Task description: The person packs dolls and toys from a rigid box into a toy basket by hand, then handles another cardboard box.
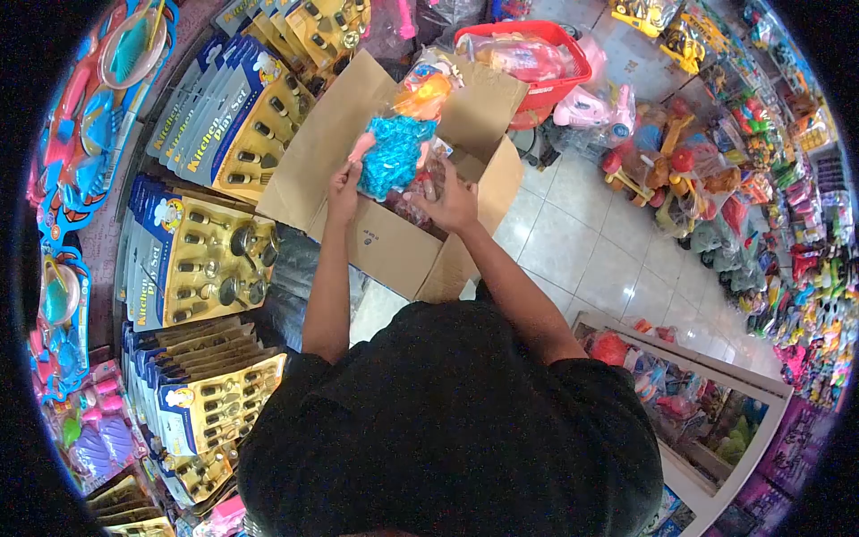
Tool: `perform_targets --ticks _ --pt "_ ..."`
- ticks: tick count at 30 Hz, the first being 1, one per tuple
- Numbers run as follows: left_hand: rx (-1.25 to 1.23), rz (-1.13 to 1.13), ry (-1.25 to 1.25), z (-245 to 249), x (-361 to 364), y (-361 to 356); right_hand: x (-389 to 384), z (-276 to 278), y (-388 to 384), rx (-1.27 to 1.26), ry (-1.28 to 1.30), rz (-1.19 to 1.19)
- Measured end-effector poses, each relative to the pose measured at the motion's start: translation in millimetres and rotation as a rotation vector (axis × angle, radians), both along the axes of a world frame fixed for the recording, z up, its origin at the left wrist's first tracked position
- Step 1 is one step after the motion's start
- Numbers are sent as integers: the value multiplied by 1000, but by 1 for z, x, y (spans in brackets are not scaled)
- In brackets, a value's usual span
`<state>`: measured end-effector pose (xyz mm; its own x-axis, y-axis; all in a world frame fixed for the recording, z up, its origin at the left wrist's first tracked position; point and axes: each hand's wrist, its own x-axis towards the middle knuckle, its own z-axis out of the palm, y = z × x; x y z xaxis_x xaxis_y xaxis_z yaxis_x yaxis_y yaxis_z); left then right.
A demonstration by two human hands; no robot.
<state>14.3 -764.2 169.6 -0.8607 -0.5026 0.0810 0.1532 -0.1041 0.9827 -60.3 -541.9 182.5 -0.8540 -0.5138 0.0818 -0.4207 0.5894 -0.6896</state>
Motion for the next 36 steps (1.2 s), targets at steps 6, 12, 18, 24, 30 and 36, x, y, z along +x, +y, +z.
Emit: perform_targets --ticks 6,12,18,24,30,36 --pt "-71 -186 -26 20 5 -7 -24 -4 -12 -608 -506 252" --pt "-278 -235 -236 38 10 -14 -12 8 -25 -993 -617 211" --pt "-489 -184 -419 88 28 -12 -17 -18 -14 -875 -288 -20" --pt "-599 -187 -494 124 69 4 -16 -22 -20 -861 -119 -135" --pt "-673 32 -586 124 135 18 -5 -6 -16 -809 -170 -163" --pt "-445 219 -570 55 182 12 -2 -15 -17 -785 -145 -201"
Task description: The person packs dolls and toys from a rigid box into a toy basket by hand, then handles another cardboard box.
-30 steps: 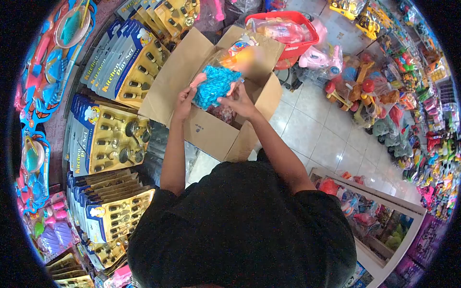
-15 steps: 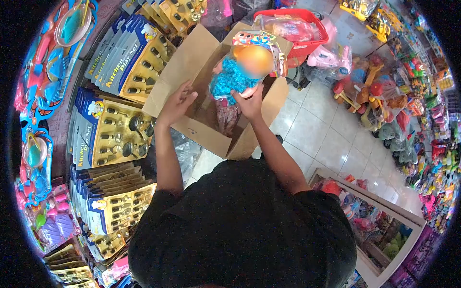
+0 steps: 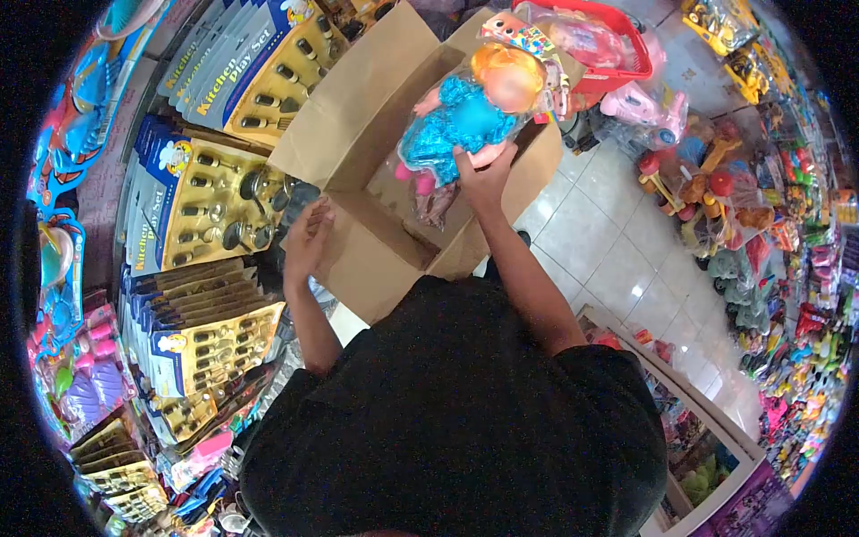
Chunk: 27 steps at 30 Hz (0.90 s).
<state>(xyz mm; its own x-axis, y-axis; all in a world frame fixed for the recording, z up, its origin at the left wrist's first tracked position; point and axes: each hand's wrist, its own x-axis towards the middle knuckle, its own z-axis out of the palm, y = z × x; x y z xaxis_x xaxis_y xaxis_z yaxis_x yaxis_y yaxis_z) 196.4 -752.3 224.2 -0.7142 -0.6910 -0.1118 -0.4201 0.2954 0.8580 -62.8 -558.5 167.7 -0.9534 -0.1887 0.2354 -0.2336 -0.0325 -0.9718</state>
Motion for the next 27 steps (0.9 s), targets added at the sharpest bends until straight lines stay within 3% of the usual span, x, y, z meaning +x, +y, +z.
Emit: perform_targets --ticks 5,9,14,16,18,20,21,23,27 --pt "-223 280 143 -69 -8 7 11 5 0 -7 1 20" --pt "-494 351 217 -52 -46 25 11 -16 4 9 33 -47" --pt "-443 -123 253 -36 -116 35 28 25 14 -46 -54 -129" --pt "-476 -249 70 -57 -144 40 25 26 18 90 10 -181" --pt "-250 -439 -262 -123 -183 36 17 9 24 113 -26 -199" --pt "-259 -544 -505 -166 -208 51 5 -41 27 23 -159 -181" --pt "-263 -599 -623 -178 -217 58 5 -35 27 50 -77 -196" --pt "-190 -420 -697 -186 -228 71 5 -14 22 107 97 -236" --pt "-82 -170 -682 -158 -230 94 6 3 22 -126 52 -188"
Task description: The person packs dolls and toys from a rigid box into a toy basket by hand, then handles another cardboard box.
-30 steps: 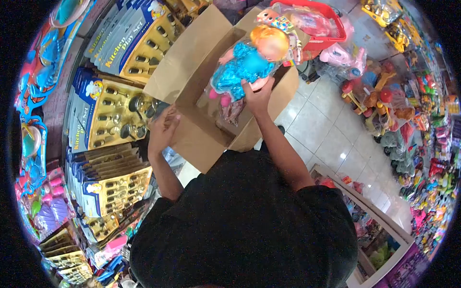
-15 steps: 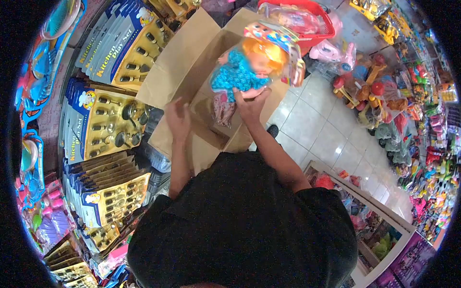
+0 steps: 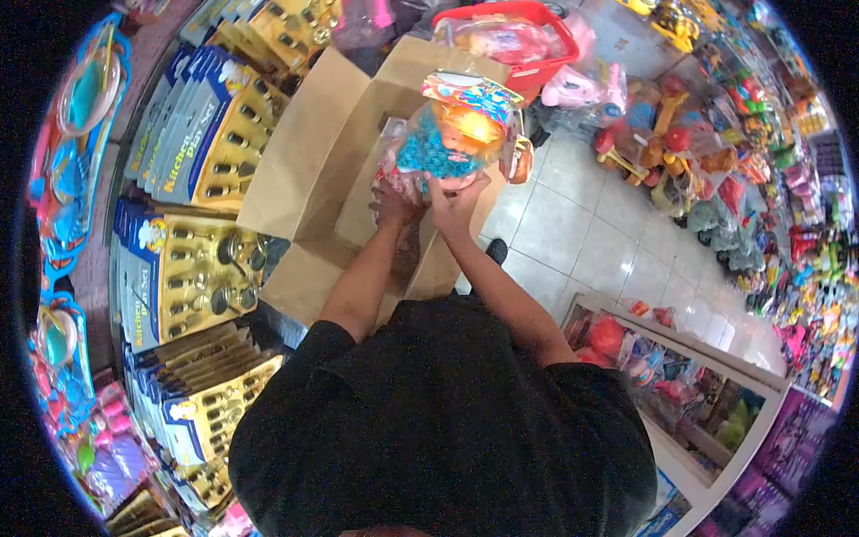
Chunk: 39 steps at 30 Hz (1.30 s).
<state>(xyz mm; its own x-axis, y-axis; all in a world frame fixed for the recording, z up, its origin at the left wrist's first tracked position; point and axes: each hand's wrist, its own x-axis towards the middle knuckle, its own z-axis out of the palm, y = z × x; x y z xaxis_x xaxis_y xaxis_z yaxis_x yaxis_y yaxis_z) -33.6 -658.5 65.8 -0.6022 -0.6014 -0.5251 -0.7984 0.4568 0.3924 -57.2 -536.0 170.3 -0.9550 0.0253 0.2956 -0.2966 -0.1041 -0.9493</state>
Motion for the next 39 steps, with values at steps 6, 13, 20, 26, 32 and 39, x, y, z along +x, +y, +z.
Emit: perform_targets --ticks 6,13,20,26,32,39 --pt "13 177 423 -20 10 -19 -6 -3 12 -54 -71 86" --pt "590 552 741 -2 12 -29 -6 1 14 -146 -128 93" --pt "1225 658 895 40 34 -26 -22 21 58 -277 -179 49" --pt "1231 565 833 86 38 -13 -19 28 93 -392 -270 94" --pt "1455 565 858 133 61 4 12 37 102 -397 -381 155" --pt "1504 658 950 244 64 58 -3 9 111 -463 -472 313"
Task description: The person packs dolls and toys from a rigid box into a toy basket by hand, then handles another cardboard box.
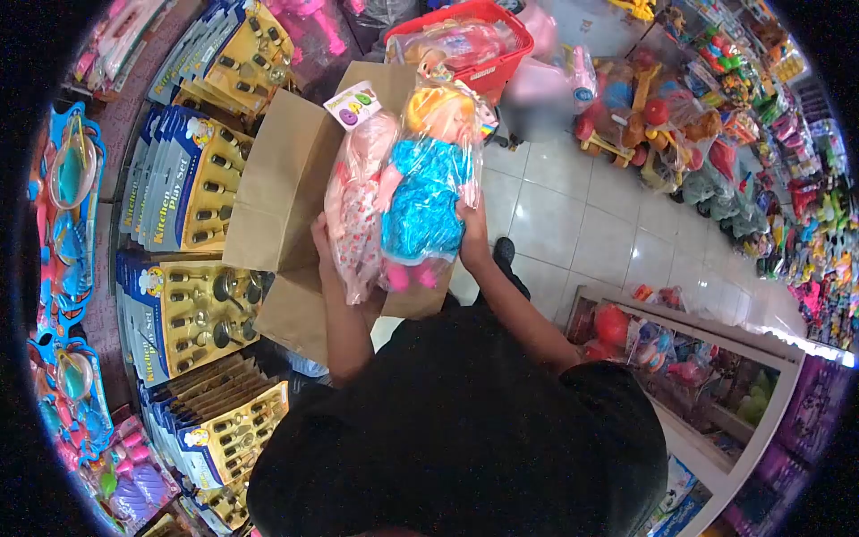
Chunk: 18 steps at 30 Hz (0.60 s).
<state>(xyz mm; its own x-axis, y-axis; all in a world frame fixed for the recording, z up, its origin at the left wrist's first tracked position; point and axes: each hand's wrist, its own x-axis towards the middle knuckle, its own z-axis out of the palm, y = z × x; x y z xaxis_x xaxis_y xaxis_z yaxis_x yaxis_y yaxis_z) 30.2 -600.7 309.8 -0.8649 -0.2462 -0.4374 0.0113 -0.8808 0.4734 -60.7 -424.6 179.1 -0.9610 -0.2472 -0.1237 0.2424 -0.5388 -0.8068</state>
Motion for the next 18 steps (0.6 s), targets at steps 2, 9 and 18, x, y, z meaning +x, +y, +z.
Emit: perform_targets --ticks 2,9,18 --pt "33 28 24 -1 -3 9 -10 -3 6 3 26 42" --pt "-177 -3 -543 -41 -35 17 -58 13 40 178 130 80" --pt "-408 -160 -67 -130 -95 36 -145 16 111 119 140 235"
